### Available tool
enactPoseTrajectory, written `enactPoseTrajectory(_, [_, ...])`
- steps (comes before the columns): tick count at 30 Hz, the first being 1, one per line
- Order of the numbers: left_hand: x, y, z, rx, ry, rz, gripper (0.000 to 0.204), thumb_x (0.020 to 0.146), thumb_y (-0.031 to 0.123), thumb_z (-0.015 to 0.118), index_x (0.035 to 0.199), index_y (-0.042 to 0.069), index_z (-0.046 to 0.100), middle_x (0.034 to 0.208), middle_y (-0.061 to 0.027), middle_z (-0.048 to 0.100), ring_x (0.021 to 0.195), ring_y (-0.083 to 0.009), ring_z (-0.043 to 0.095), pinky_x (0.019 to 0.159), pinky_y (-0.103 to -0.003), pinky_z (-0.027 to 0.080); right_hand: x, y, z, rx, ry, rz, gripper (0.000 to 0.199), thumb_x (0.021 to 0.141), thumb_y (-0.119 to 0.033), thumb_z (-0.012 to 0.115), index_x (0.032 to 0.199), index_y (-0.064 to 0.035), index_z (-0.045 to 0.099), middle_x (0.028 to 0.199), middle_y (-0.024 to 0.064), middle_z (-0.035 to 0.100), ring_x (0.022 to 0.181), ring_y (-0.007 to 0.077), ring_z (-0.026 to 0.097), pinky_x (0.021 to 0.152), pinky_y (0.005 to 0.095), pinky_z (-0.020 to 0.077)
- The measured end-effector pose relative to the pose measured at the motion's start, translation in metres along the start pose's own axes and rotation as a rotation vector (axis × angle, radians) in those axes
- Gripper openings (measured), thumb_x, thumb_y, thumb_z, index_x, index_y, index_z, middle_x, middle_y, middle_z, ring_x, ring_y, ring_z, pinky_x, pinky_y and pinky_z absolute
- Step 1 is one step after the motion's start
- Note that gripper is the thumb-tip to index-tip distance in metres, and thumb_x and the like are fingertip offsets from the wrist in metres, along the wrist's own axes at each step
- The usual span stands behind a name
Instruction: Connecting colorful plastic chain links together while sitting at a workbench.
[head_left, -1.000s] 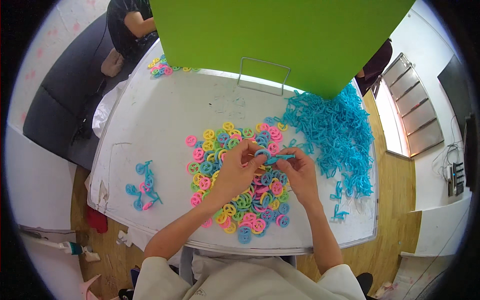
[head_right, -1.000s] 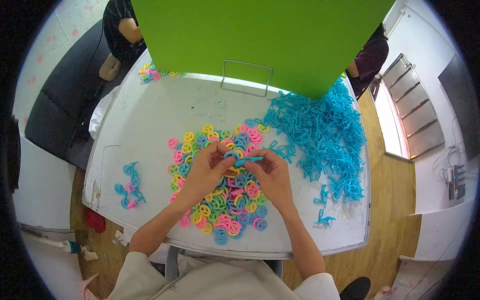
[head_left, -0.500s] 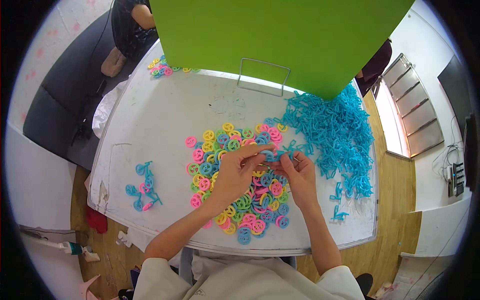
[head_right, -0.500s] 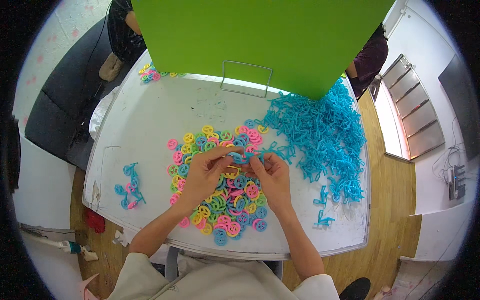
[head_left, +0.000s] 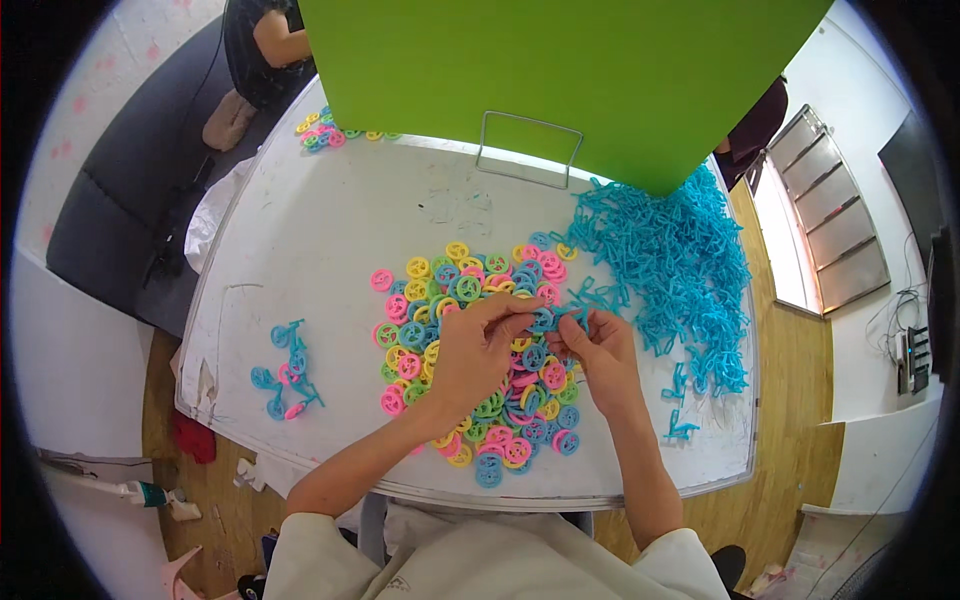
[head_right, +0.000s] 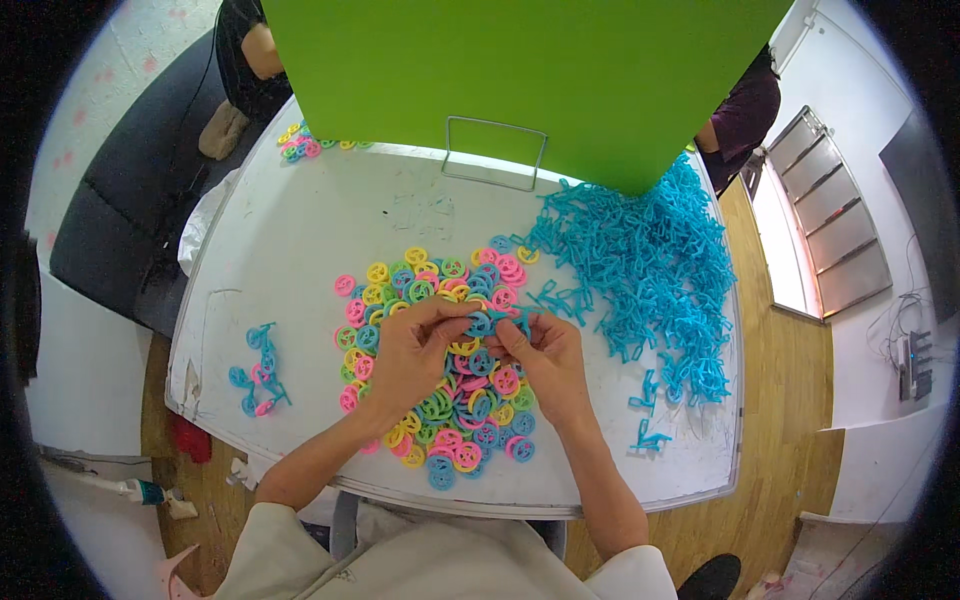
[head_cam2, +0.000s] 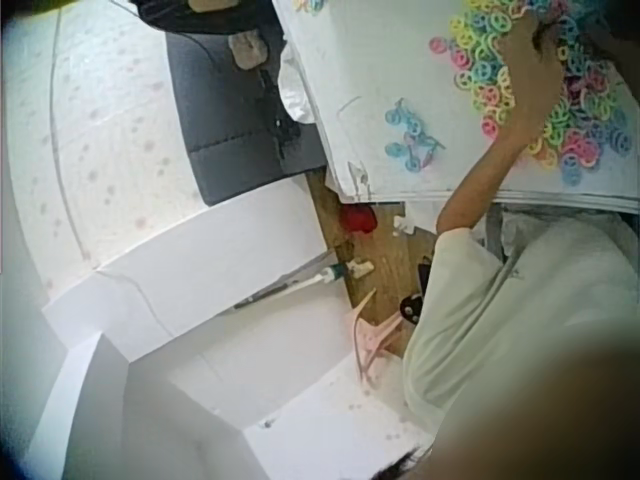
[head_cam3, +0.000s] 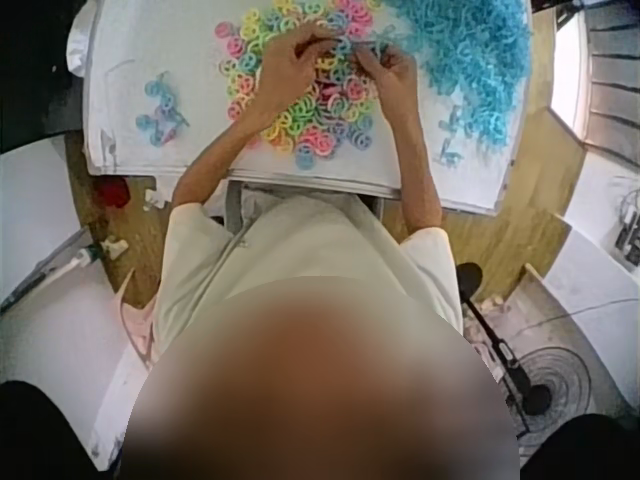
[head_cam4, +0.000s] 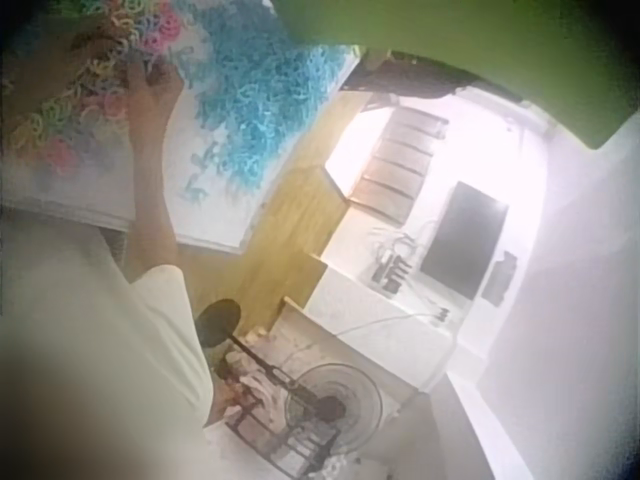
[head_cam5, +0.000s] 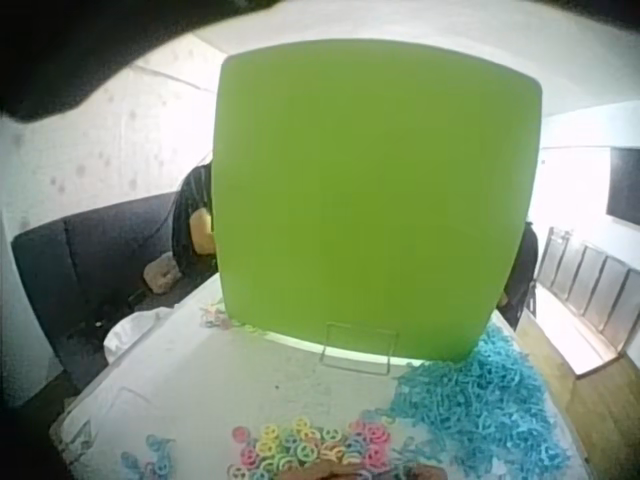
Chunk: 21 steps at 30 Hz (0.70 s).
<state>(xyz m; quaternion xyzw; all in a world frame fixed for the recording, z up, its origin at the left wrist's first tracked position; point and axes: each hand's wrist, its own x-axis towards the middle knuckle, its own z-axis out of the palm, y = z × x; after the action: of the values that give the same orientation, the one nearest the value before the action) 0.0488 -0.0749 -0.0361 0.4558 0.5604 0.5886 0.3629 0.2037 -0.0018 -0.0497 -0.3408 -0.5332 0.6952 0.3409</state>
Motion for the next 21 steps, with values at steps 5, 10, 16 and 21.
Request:
enactPoseTrajectory(5, [-0.006, 0.001, 0.005, 0.103, 0.069, 0.129, 0.032, 0.083, -0.013, 0.049, 0.106, 0.002, 0.066, 0.088, -0.0128, 0.069, 0.083, -0.0176, 0.068, 0.068, -0.025, 0.052, 0.0, 0.009, -0.002, 0.288, 0.01, 0.19, 0.016, 0.089, -0.021, 0.066, 0.091, -0.0062, 0.061, 0.081, 0.0065, 0.067, 0.071, 0.0106, 0.064, 0.063, 0.023, 0.0508])
enactPoseTrajectory(10, [-0.005, 0.0, 0.004, 0.235, 0.095, 0.217, 0.033, 0.081, -0.014, 0.049, 0.104, 0.002, 0.066, 0.09, -0.016, 0.069, 0.082, -0.0219, 0.069, 0.066, -0.028, 0.054, -0.002, 0.007, 0.005, 0.389, 0.018, 0.301, 0.015, 0.09, -0.021, 0.064, 0.095, -0.0076, 0.06, 0.085, 0.006, 0.067, 0.071, 0.01, 0.062, 0.063, 0.0234, 0.0509])
enactPoseTrajectory(16, [-0.005, -0.006, 0.003, 0.354, 0.129, 0.286, 0.034, 0.079, -0.013, 0.05, 0.105, 0.002, 0.065, 0.091, -0.0155, 0.068, 0.081, -0.0243, 0.069, 0.066, -0.031, 0.055, 0.0, 0.011, 0.005, 0.586, -0.006, 0.455, 0.013, 0.091, -0.018, 0.062, 0.098, -0.008, 0.059, 0.088, 0.0059, 0.066, 0.071, 0.0106, 0.062, 0.064, 0.0244, 0.0515])
enactPoseTrajectory(21, [-0.004, -0.008, 0.007, 0.305, 0.114, 0.28, 0.032, 0.081, -0.013, 0.049, 0.105, 0.002, 0.064, 0.09, -0.0162, 0.068, 0.079, -0.0233, 0.069, 0.067, -0.031, 0.055, -0.002, 0.009, 0.014, 0.392, 0.106, 0.271, 0.015, 0.089, -0.019, 0.066, 0.09, -0.0059, 0.059, 0.083, 0.0052, 0.066, 0.068, 0.0097, 0.061, 0.062, 0.0246, 0.0504])
